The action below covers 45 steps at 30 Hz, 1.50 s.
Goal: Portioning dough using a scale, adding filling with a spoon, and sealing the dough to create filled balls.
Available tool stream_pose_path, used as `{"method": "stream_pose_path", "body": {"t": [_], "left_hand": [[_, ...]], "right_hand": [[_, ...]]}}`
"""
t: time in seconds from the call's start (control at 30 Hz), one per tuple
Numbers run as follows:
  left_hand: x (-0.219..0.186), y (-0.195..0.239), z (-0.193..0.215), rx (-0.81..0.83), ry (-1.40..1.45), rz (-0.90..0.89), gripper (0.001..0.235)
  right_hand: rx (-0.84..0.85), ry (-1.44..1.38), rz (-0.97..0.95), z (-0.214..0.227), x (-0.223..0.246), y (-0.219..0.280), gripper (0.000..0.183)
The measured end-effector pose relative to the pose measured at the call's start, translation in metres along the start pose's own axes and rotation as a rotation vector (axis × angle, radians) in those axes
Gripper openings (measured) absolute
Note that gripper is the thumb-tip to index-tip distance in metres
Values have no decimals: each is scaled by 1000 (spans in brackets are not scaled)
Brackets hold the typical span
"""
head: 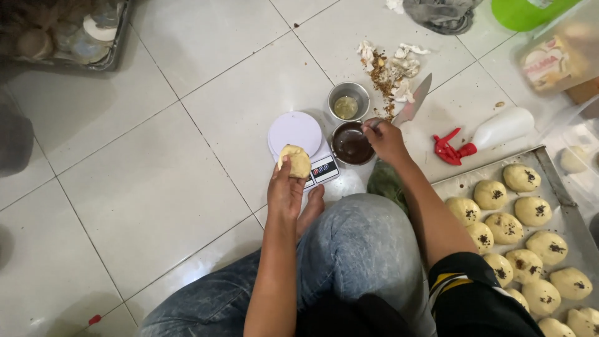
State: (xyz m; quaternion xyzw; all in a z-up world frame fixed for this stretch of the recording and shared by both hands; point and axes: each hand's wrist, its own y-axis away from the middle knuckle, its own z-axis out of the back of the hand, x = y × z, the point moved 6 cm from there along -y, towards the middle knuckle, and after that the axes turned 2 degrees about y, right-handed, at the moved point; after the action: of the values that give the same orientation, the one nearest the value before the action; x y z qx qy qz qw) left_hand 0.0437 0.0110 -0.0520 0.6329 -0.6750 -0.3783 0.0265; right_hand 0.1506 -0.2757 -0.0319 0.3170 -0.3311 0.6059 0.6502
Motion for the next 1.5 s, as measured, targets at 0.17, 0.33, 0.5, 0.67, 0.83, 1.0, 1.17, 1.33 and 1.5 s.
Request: {"method": "stream_pose_path", "body": {"t": [0.17, 0.33, 0.5, 0.67, 0.83, 1.0, 1.17, 1.33, 1.5], "left_hand": [[-3, -4, 12, -61, -36, -30, 48], [-5, -5, 19, -125, -20, -78, 48], [-6, 0, 12, -135, -8, -80, 49], [1, -9, 24, -137, -1, -91, 50], [2, -10, 26, -136, -23, -95, 48], [4, -9, 24, -126, -11, -108, 49], [4, -11, 24, -117, 2, -112, 49], [-4, -3, 14, -140, -6, -112, 48], [-5, -1, 12, -143, -8, -115, 47]], "right_hand": [[72, 207, 334, 14, 66, 39, 21], [-9, 285, 597, 19, 75, 69, 20], [-117, 277, 674, 10, 50, 82, 19], [-86, 218, 636, 2, 49, 87, 16], [-120, 44, 432, -1, 32, 92, 19], [-142, -311, 3, -2, -3, 83, 27], [-196, -692, -404, 0, -50, 82, 31], [-229, -931, -492, -2, -74, 80, 32], [-261, -924, -414, 14, -62, 76, 31]]}}
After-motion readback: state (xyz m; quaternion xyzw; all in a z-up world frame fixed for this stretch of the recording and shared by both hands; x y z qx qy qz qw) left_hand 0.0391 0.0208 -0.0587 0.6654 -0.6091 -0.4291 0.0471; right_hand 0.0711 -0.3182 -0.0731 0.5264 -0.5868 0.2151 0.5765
